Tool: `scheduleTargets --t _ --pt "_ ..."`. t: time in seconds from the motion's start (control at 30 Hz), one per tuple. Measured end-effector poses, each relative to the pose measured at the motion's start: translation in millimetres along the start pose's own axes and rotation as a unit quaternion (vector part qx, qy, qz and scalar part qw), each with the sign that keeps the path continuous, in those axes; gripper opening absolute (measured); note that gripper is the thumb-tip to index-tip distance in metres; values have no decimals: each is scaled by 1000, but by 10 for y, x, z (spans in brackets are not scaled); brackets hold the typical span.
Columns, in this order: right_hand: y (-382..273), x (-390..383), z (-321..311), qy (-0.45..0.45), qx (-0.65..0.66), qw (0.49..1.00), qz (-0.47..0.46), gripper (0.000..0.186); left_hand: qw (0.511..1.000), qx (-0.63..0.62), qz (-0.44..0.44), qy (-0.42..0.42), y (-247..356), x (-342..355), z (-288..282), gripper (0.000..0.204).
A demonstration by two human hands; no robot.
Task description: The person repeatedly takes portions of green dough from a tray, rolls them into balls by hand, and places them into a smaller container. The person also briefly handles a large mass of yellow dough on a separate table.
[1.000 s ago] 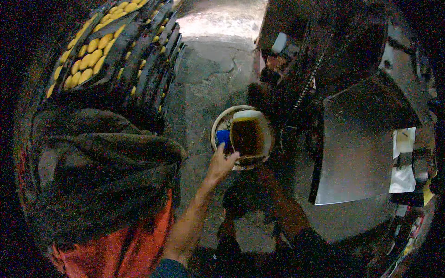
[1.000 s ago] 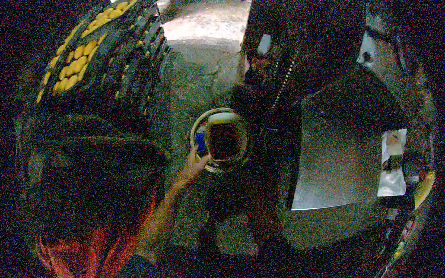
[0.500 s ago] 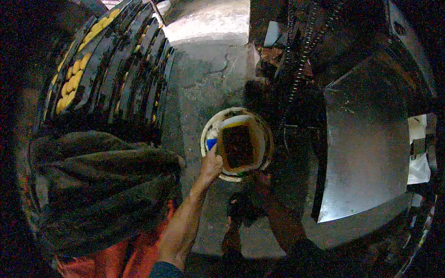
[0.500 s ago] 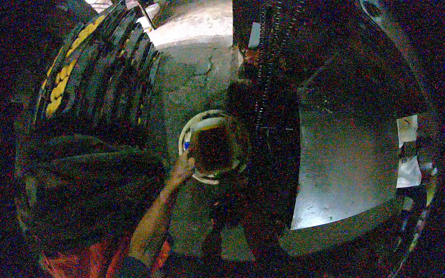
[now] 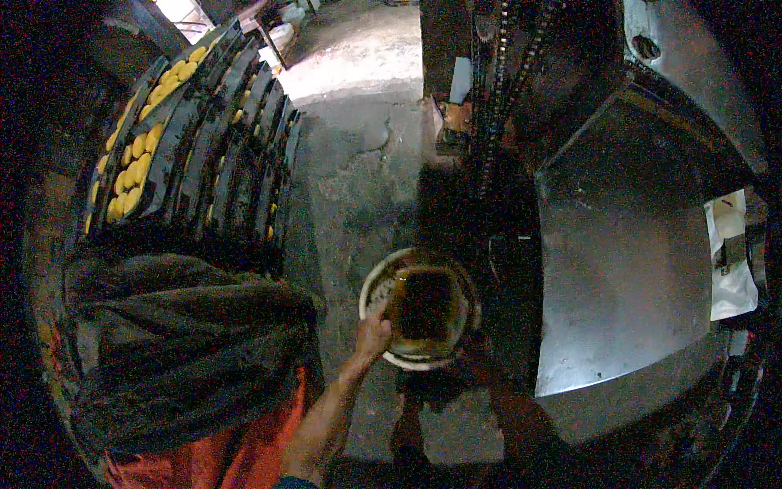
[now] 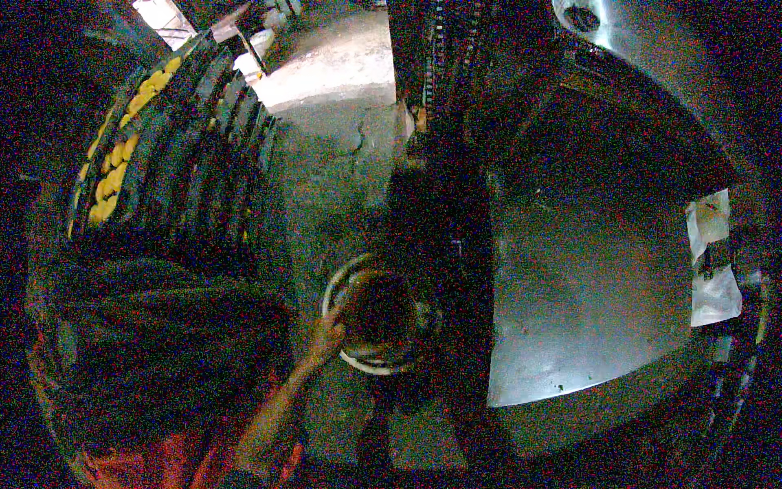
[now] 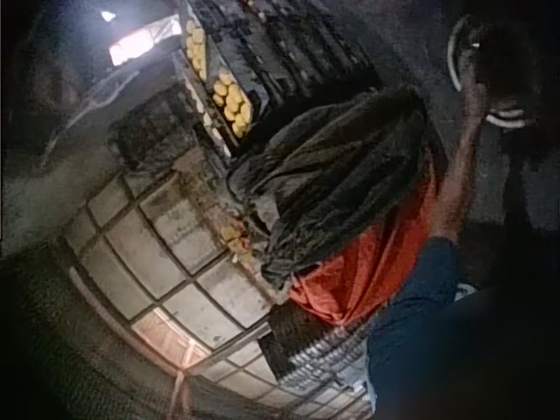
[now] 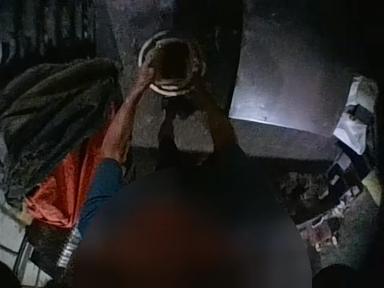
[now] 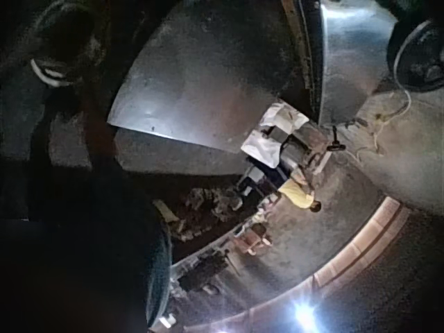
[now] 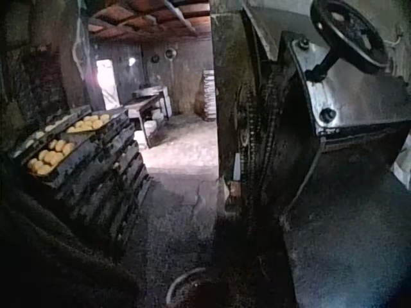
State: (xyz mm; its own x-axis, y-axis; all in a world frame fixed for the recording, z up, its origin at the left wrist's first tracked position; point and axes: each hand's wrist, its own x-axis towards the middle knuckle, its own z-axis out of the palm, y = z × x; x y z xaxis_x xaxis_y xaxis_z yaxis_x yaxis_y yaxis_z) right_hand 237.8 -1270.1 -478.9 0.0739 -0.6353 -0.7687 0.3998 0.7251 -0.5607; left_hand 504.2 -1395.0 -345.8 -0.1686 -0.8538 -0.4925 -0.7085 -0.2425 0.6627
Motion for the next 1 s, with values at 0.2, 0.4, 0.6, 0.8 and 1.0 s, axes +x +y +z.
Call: scheduleTargets --t 0.2,0.4,0.6,0.8,1.0 --pt "-23 -295 -338 63 19 997 -32 33 986 -165 14 -21 -233 -102 662 47" --pt "184 -612 -621 113 34 992 -53 32 975 134 172 38 -401 61 1301 51" --pt "120 -1547 -193 121 63 990 -36 31 988 101 106 -52 -208 -169 1107 70" --pt "-407 -1060 510 63 93 991 -70 30 995 18 95 -31 221 -444 740 79" --pt "-736 -241 765 67 164 983 -51 29 952 -300 52 2 108 -1128 342 68"
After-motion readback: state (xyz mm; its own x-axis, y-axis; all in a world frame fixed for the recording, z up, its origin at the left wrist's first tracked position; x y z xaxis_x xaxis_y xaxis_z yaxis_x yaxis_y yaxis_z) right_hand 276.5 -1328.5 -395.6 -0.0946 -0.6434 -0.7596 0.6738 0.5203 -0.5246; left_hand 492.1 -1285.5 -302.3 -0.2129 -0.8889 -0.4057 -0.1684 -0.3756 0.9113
